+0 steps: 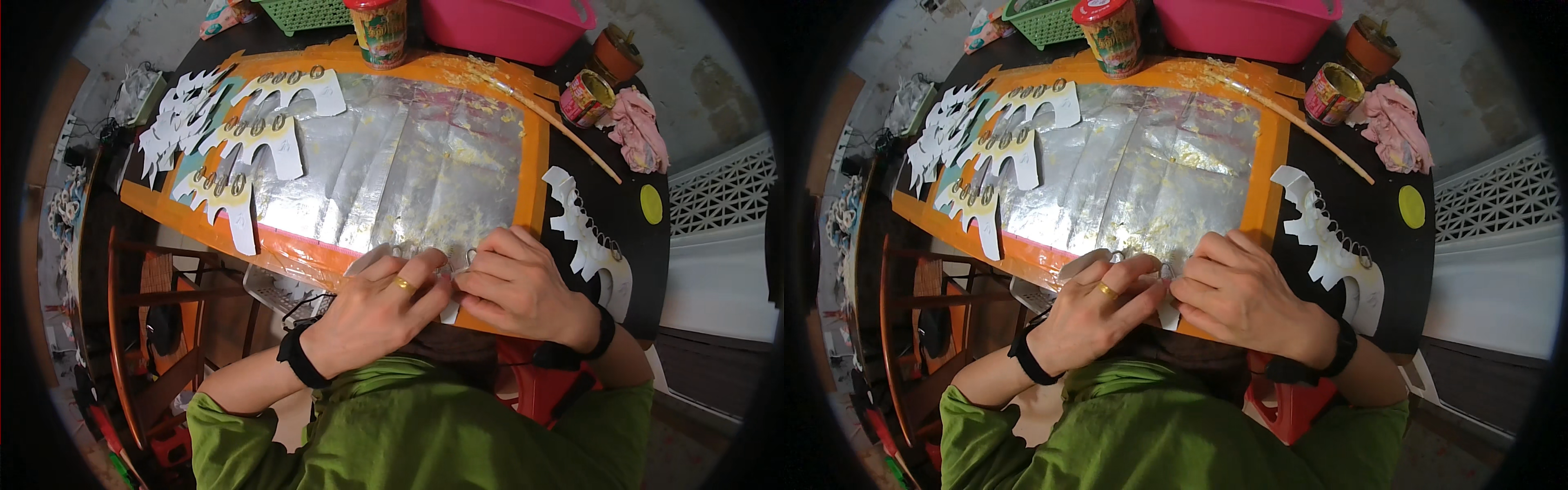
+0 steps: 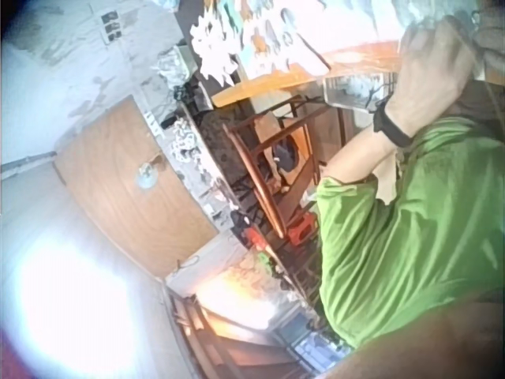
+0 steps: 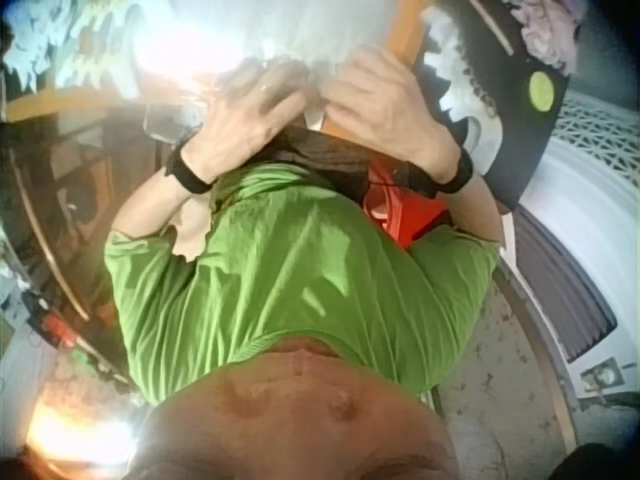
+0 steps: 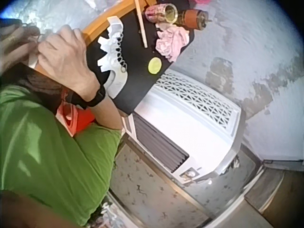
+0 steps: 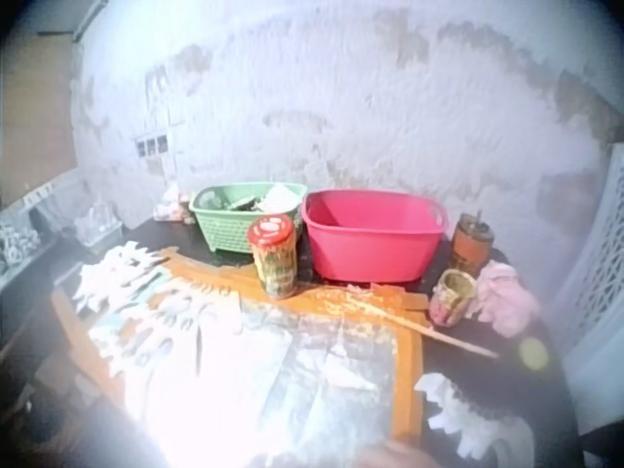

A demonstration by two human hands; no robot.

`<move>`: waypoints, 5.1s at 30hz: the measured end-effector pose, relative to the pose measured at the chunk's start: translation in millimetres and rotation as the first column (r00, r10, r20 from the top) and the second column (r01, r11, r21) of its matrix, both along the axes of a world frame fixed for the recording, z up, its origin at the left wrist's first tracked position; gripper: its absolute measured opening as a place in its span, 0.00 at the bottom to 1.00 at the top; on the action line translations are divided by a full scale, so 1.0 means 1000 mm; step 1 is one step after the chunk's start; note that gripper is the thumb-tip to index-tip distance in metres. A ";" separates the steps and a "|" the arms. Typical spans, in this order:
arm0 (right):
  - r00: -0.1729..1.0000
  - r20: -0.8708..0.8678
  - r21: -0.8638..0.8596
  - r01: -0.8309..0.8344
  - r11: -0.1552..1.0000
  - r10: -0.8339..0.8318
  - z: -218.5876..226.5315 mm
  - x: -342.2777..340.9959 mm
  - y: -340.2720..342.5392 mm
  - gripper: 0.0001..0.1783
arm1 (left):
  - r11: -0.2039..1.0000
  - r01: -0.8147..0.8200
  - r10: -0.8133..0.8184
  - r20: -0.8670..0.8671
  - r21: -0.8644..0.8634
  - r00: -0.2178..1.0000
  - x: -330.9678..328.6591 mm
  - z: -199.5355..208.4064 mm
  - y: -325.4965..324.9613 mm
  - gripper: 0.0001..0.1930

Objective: Glue and assemble small leather shoe components onto a paper or card template on a workbench.

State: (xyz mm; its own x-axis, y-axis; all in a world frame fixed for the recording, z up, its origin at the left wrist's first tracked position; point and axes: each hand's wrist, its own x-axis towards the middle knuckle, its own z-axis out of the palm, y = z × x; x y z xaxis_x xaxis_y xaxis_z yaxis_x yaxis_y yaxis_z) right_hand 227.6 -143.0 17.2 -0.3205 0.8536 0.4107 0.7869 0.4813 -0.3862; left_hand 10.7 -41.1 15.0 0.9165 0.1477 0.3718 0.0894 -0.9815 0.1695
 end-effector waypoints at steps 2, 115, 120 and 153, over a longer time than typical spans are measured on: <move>1.000 0.001 0.008 0.003 1.000 -0.003 0.000 0.000 0.001 0.12 | 0.999 0.013 -0.016 0.058 0.046 0.998 0.000 0.000 0.002 0.14; 0.297 -0.838 -0.529 -0.241 0.814 -0.457 0.015 -0.072 -0.018 0.19 | -0.104 0.332 0.591 0.210 -0.938 0.779 -0.015 -0.033 -0.032 0.36; 0.353 -0.834 -0.483 -0.095 0.870 -0.425 0.007 -0.076 -0.017 0.11 | -0.133 0.311 0.515 0.203 -0.941 0.833 -0.020 -0.036 -0.030 0.36; 0.554 -0.700 -0.442 0.158 0.883 -0.450 0.015 -0.074 -0.007 0.14 | -0.042 0.020 0.400 0.001 -0.999 0.917 -0.019 -0.001 -0.007 0.43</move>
